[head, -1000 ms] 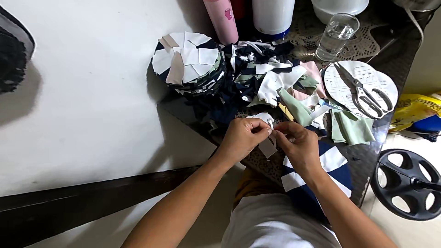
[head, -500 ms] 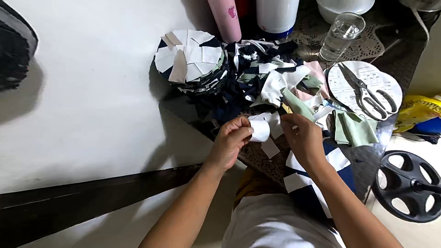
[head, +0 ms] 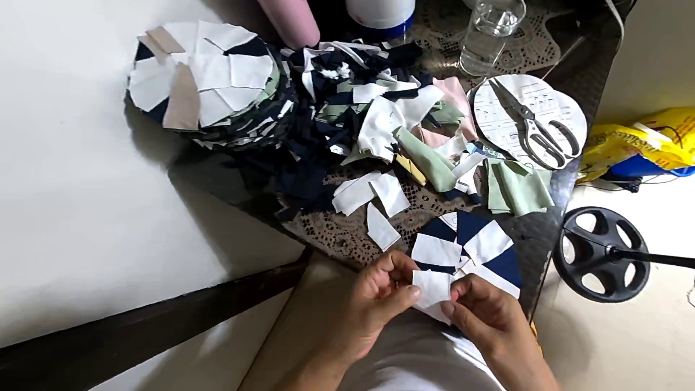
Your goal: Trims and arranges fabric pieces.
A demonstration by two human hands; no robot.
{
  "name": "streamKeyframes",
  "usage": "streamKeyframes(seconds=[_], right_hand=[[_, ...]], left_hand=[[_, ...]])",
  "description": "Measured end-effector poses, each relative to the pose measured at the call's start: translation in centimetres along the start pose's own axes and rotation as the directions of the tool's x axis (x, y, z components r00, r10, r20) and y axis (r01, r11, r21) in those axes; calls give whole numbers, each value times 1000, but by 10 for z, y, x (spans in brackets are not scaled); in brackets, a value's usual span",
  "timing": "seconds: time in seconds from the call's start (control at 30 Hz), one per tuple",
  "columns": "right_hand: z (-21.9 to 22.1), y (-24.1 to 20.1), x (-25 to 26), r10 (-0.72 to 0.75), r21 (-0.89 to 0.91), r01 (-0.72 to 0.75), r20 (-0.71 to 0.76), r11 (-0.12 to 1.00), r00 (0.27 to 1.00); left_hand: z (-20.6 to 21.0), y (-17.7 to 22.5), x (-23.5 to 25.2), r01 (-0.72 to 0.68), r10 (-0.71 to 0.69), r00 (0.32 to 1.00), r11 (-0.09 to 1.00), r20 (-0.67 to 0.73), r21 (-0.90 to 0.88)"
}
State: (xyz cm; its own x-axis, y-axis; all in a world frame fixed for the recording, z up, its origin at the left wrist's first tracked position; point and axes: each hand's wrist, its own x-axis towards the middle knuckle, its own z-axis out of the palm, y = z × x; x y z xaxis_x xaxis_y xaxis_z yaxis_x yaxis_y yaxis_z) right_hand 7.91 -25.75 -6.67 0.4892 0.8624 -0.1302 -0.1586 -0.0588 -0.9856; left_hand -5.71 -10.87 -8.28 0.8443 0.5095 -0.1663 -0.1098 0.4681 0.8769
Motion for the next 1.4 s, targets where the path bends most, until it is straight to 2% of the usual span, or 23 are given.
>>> streamKeyframes(seconds=[0.07, 0.1, 0.17, 0.2, 0.23, 0.27, 0.3, 0.33, 0.37, 0.4, 0.5, 0.6, 0.7, 0.8, 0.93, 1.03, 1.1, 1.2, 1.27, 1.4], right_hand=[[-8, -5, -6, -106, -148, 100, -34, 984, 994], [-11, -10, -7, -191, -284, 172, -40, 943, 981], [-15, -25, -7, -357, -629, 257, -34, 734, 934], [-15, -31, -7, -411, -763, 255, -15, 594, 912], [-12, -36, -8, -432, -845, 243, 15, 477, 902], [-8, -38, -10, -435, -885, 241, 49, 398, 899], [-4, -37, -11, -427, -899, 256, 87, 355, 900], [1, -34, -14, -415, -899, 282, 127, 336, 901], [5, -30, -16, -405, -886, 310, 158, 345, 901], [7, -27, -18, -391, -860, 326, 165, 392, 905], [-2, -29, -22, -384, -754, 285, 47, 592, 922], [-23, -26, -20, -346, -678, 225, -46, 699, 937], [-30, -19, -22, -145, -550, 81, -74, 832, 987], [-26, -16, -25, -4, -457, -26, -63, 889, 998], [-24, -10, -19, -17, -412, -8, -56, 911, 998], [-28, -9, -10, -30, -387, 6, -57, 922, 998], [-32, -11, -3, -42, -441, 9, -65, 898, 997], [-35, -13, 9, -136, -679, 43, -85, 733, 987], [-37, -13, 16, -195, -799, 44, -92, 600, 976], [-40, -15, 28, -203, -879, 27, -79, 475, 976]], left_hand=[[11, -6, 2, -66, 74, 996, 987, -52, 147], [15, -9, 2, -121, 143, 988, 956, -64, 267], [21, -12, -1, -207, 261, 964, 860, -54, 466], [23, -11, -5, -210, 263, 964, 853, -46, 479], [26, -9, -10, -163, 199, 979, 894, -44, 418], [31, -4, -16, -54, 68, 997, 957, -40, 284], [36, 2, -21, 101, -98, 995, 990, -32, 94], [40, 7, -24, 258, -262, 965, 959, -17, -120], [43, 10, -25, 364, -381, 925, 888, -5, -282], [45, 12, -26, 413, -445, 896, 837, -6, -358], [45, 12, -27, 417, -459, 888, 829, -28, -373], [44, 9, -26, 382, -408, 912, 879, -37, -287], [42, 6, -23, 308, -317, 948, 936, -24, -171], [41, 6, -19, 266, -273, 962, 953, -29, -146], [38, 6, -11, 207, -211, 977, 975, -39, -81], [31, 3, 4, 44, -34, 998, 978, -55, 205], [26, 2, 21, -85, 126, 990, 882, -60, 463], [24, 2, 42, -160, 307, 951, 561, -25, 812], [27, 0, 52, -148, 374, 928, 371, -1, 917], [32, -3, 64, -104, 410, 912, 231, 0, 967]])
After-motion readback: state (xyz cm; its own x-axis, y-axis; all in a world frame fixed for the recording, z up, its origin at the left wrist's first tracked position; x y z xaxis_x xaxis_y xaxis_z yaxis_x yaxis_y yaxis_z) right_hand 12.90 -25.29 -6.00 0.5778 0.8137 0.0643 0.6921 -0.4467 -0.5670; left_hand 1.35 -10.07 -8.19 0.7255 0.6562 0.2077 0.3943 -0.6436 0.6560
